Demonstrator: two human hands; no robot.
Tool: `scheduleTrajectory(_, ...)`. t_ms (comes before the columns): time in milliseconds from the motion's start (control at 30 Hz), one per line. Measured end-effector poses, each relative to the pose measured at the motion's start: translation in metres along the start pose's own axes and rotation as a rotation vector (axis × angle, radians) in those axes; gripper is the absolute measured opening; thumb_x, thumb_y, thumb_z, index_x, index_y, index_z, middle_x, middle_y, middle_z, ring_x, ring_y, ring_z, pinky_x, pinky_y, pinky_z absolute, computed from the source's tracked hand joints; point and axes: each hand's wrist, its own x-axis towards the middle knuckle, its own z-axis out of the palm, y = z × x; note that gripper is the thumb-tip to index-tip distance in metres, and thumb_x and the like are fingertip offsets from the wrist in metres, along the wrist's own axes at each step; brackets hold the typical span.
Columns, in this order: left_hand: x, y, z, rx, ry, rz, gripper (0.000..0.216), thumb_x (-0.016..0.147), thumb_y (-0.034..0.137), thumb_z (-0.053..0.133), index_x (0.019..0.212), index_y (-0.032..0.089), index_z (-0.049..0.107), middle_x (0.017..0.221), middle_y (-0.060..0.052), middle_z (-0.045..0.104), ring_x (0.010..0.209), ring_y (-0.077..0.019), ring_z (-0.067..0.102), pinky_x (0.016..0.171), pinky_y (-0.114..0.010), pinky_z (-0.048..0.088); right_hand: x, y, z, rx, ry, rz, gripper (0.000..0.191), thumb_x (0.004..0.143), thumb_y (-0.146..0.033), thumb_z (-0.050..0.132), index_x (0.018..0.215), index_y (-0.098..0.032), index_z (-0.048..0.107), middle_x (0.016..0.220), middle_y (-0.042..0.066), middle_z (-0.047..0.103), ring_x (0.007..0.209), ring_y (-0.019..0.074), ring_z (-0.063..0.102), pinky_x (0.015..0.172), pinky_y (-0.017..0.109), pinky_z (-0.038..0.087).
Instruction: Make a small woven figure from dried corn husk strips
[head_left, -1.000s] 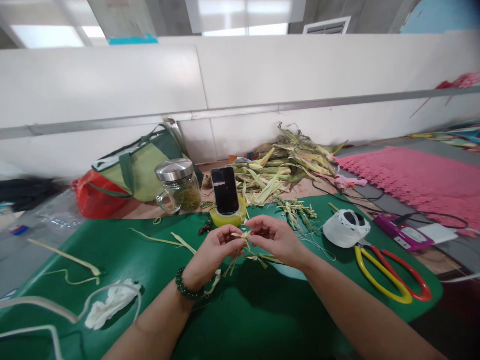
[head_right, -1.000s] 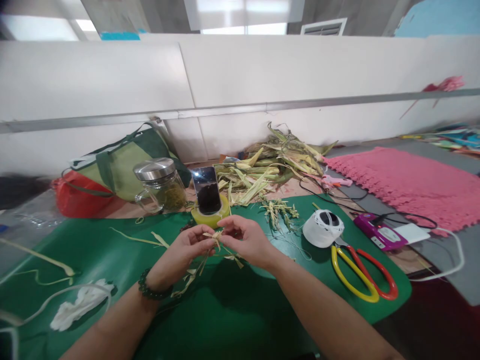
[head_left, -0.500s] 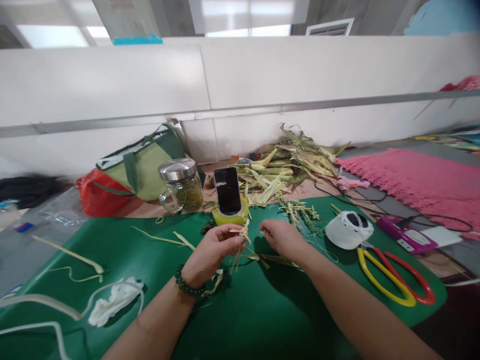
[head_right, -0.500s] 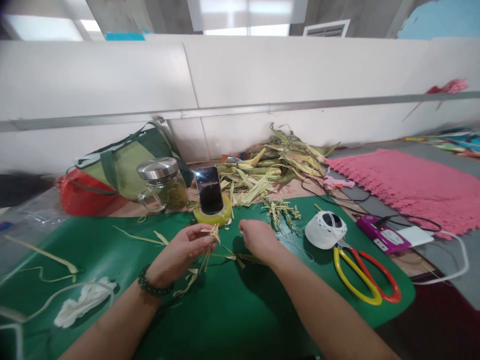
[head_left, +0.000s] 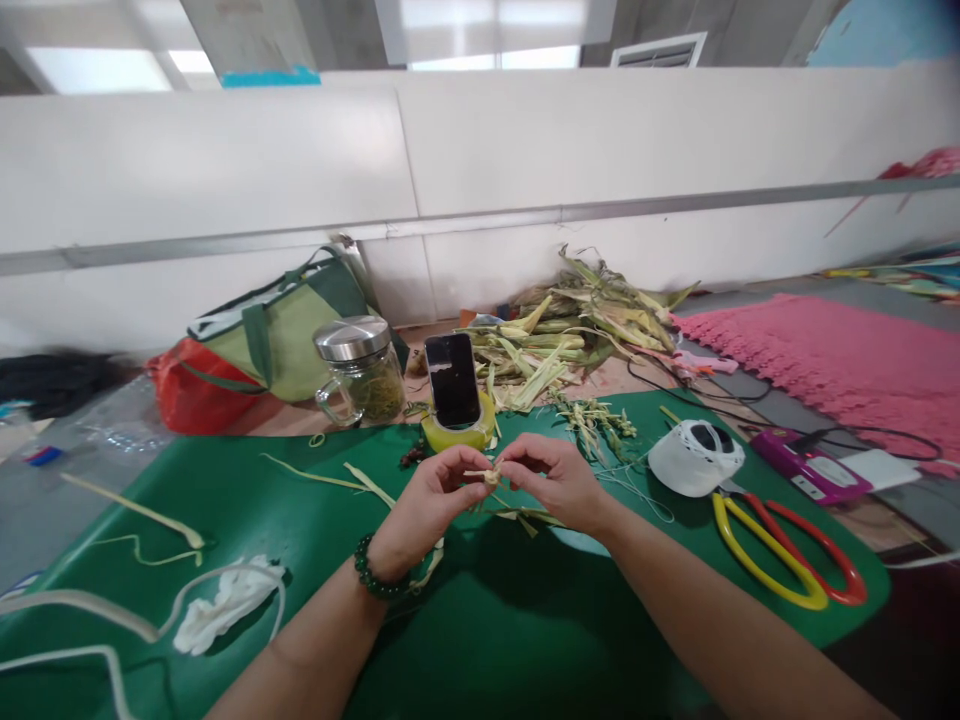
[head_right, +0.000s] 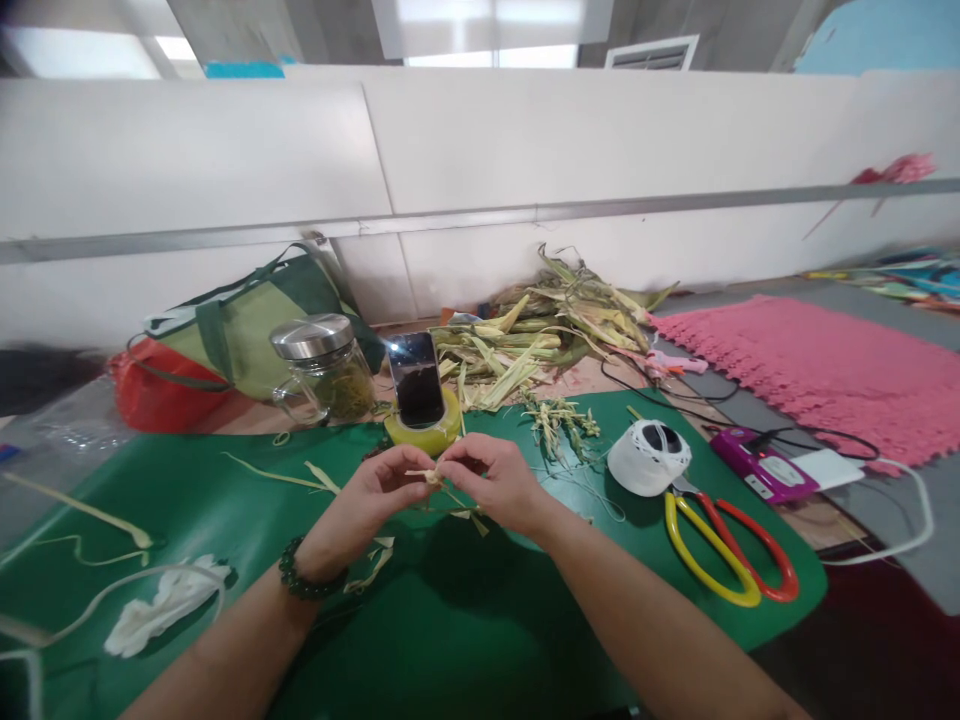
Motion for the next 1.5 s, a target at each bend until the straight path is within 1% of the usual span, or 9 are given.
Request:
scheduleTrajectory(233, 0.001, -0.006, -0.001, 0.143, -0.010, 0.171, 0.016, 0.068, 0.023, 0.073, 0.077, 0.015, 0.063, 0.085, -0.005, 0.067, 0.085, -0.0185, 0.060, 0.080, -0.029, 0.045, -0.002, -0.003, 0.004, 0.071, -0.013, 0.095, 0.022, 0.080, -0.035, 0.056, 0.069, -0.016, 0.060, 0.059, 0.000, 0.055, 0.052, 0.0092, 0.050, 0.049, 0.021, 0.039)
scheduleTrajectory(433, -0.001, -0.005, 0.000, 0.238, 0.007, 0.205, 0.008, 0.071, 0.018, 0.066, 0.076, 0.016, 0.061, 0.088, -0.006, 0.069, 0.088, -0.0195, 0.061, 0.082, -0.030, 0.045, -0.002, -0.006, 0.005, 0.126, -0.014, 0.149, 0.023, 0.077, -0.037, 0.057, 0.067, -0.016, 0.059, 0.058, -0.001, 0.053, 0.052, 0.0095, 0.049, 0.049, 0.022, 0.038)
scheduleTrajectory(633, 0.000, -0.006, 0.001, 0.236, 0.008, 0.190, 0.010, 0.071, 0.022, 0.066, 0.077, 0.016, 0.060, 0.090, -0.007, 0.068, 0.090, -0.0206, 0.060, 0.084, -0.031, 0.045, -0.003, -0.005, 0.007, 0.154, 0.012, 0.149, 0.021, 0.077, -0.035, 0.057, 0.067, -0.016, 0.059, 0.058, -0.001, 0.052, 0.050, 0.0092, 0.048, 0.048, 0.022, 0.038)
scheduleTrajectory(700, 0.000, -0.005, 0.002, 0.246, 0.062, 0.192, 0.013, 0.069, 0.023, 0.068, 0.079, 0.016, 0.061, 0.093, -0.007, 0.066, 0.092, -0.0209, 0.059, 0.084, -0.031, 0.045, -0.003, -0.004, 0.007, 0.139, 0.039, 0.121, 0.020, 0.077, -0.033, 0.058, 0.066, -0.016, 0.059, 0.058, -0.001, 0.053, 0.050, 0.0093, 0.048, 0.048, 0.022, 0.038)
scheduleTrajectory(800, -0.002, -0.003, 0.002, 0.224, 0.154, 0.146, 0.020, 0.068, 0.026, 0.070, 0.083, 0.017, 0.061, 0.085, -0.004, 0.063, 0.083, -0.0180, 0.059, 0.076, -0.028, 0.046, -0.003, -0.004, 0.006, 0.055, 0.120, 0.025, 0.018, 0.077, -0.029, 0.059, 0.065, -0.017, 0.061, 0.060, 0.000, 0.056, 0.052, 0.0096, 0.049, 0.049, 0.022, 0.040)
scheduleTrajectory(933, -0.004, 0.001, 0.004, 0.086, 0.134, 0.025, 0.030, 0.068, 0.041, 0.069, 0.082, 0.016, 0.057, 0.070, 0.000, 0.060, 0.067, -0.0143, 0.058, 0.067, -0.027, 0.049, -0.004, -0.005, 0.008, -0.006, 0.197, -0.077, 0.015, 0.077, -0.027, 0.061, 0.066, -0.017, 0.065, 0.063, 0.002, 0.061, 0.056, 0.0111, 0.053, 0.051, 0.022, 0.042)
scheduleTrajectory(1033, -0.003, 0.002, 0.006, 0.076, 0.144, -0.038, 0.032, 0.063, 0.039, 0.075, 0.076, 0.016, 0.056, 0.066, 0.002, 0.059, 0.064, -0.0133, 0.059, 0.065, -0.026, 0.050, -0.005, -0.006, 0.010, -0.024, 0.176, -0.112, 0.015, 0.077, -0.025, 0.060, 0.066, -0.017, 0.067, 0.064, 0.003, 0.063, 0.058, 0.0117, 0.056, 0.052, 0.022, 0.043)
scheduleTrajectory(1200, -0.001, 0.000, 0.006, -0.011, 0.099, -0.040, 0.030, 0.057, 0.029, 0.081, 0.076, 0.014, 0.063, 0.068, 0.000, 0.064, 0.067, -0.0128, 0.061, 0.071, -0.026, 0.051, -0.003, -0.004, 0.012, 0.073, 0.173, 0.062, 0.016, 0.074, -0.028, 0.060, 0.063, -0.017, 0.062, 0.056, -0.001, 0.058, 0.051, 0.0097, 0.051, 0.048, 0.021, 0.040)
scheduleTrajectory(1500, 0.000, 0.003, 0.002, -0.125, 0.072, -0.142, 0.028, 0.054, 0.028, 0.083, 0.076, 0.014, 0.071, 0.071, -0.002, 0.071, 0.065, -0.0148, 0.066, 0.069, -0.027, 0.053, 0.005, -0.002, 0.006, 0.324, 0.109, 0.352, 0.020, 0.065, -0.034, 0.063, 0.058, -0.016, 0.057, 0.051, -0.004, 0.052, 0.042, 0.0058, 0.043, 0.045, 0.020, 0.037)
